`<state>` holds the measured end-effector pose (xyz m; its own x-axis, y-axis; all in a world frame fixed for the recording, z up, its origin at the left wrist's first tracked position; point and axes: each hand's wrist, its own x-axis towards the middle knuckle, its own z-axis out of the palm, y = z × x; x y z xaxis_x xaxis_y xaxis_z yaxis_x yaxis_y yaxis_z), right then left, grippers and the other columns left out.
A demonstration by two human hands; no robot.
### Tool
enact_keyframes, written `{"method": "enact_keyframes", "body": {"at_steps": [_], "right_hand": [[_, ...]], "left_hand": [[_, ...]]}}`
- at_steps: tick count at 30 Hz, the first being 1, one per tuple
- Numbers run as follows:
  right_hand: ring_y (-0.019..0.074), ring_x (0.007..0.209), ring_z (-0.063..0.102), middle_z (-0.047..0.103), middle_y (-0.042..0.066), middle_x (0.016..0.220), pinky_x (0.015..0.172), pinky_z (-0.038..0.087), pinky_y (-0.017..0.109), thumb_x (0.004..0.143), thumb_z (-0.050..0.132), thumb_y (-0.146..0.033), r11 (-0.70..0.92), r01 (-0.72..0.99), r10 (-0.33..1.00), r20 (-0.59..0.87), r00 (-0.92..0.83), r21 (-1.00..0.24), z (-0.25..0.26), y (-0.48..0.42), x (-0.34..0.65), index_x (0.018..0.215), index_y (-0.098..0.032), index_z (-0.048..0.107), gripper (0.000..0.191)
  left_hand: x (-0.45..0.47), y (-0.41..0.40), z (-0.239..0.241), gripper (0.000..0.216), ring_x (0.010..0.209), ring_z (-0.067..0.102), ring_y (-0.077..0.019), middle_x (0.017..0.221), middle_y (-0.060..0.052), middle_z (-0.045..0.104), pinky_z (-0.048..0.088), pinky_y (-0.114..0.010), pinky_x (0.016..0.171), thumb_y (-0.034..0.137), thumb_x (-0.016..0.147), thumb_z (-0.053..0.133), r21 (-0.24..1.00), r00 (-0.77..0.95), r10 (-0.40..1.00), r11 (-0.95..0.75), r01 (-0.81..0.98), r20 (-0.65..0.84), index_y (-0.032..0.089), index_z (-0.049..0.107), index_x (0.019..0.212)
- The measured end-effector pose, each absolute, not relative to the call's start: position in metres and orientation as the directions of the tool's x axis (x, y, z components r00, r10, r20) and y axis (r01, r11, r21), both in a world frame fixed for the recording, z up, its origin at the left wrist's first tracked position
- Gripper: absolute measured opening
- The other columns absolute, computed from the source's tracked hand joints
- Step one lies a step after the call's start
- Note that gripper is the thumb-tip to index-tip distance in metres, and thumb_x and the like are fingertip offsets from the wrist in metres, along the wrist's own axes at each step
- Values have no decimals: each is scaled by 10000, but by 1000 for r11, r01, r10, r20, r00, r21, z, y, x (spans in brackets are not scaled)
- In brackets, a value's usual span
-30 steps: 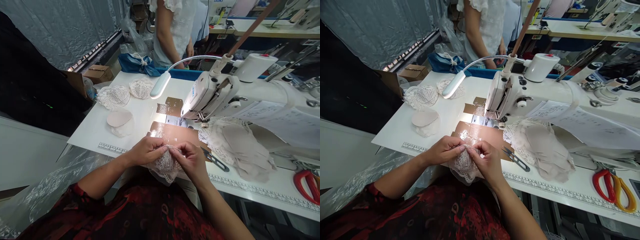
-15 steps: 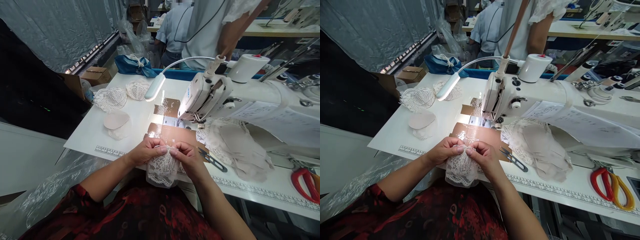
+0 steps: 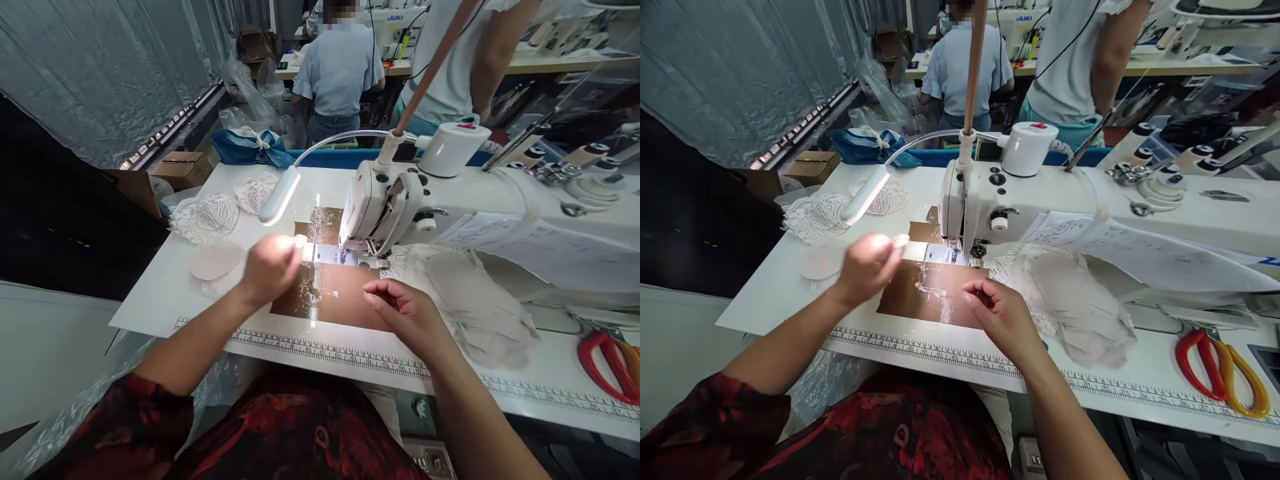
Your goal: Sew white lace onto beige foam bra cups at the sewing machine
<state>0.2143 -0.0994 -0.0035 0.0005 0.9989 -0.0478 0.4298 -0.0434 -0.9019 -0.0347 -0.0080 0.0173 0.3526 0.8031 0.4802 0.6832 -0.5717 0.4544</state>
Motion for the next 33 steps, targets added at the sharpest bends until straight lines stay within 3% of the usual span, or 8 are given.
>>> {"method": "enact_keyframes", "body": {"at_steps": [3,6,10,14,18,22,33], "right_hand": [[201,806,617,701,38,950,701,452,329,861,530,-303,30,647,996,-29,-80,-762,3,-85,212,972,-240,681,198],[213,860,615,701,51,967,730,439,328,876,467,-214,84,784,990,-37,-135,-615,1,-72,206,985,-231,693,251],[204,926,595,675,66,1023,719,420,289,885,400,-118,146,863,982,-31,-184,-484,-13,-68,195,1071,-216,675,346],[198,886,570,647,75,1019,700,397,285,905,406,-124,193,938,976,-44,-215,-288,-24,-70,188,1093,-192,662,325],[211,919,548,637,91,1039,732,392,295,902,407,-101,229,958,970,-45,-240,-173,-27,-71,185,1152,-174,641,350],[212,885,543,637,92,1053,726,390,308,895,393,-74,217,968,974,-31,-223,-125,-29,-69,184,1201,-179,629,401],[202,818,545,633,97,1039,630,365,306,846,439,-71,152,984,988,21,-151,-90,-33,-58,179,1266,-215,595,470]], "left_hand": [[17,-6,-11,205,699,508,-222,705,-108,571,345,-331,646,95,859,445,101,646,748,-662,742,154,128,595,724],[49,-18,-33,218,682,518,-236,705,-132,592,346,-341,620,18,819,425,72,724,688,-725,685,44,94,622,769],[50,-35,-32,258,707,540,-245,749,-143,609,400,-368,651,95,893,389,75,769,640,-767,638,5,82,631,808],[30,-29,-16,315,749,576,-203,781,-92,623,473,-340,702,227,960,383,206,779,625,-768,607,36,120,649,831],[15,-12,-18,299,899,613,-179,1050,-85,666,516,-315,805,259,979,383,364,801,582,-782,505,140,157,663,1001],[13,-4,-32,293,920,606,-209,1248,-100,622,532,-366,833,244,963,419,280,809,561,-816,505,175,157,643,1131],[11,26,-41,303,983,619,-224,1179,-126,672,544,-366,830,249,966,440,249,829,451,-889,385,331,101,669,1099]]}}
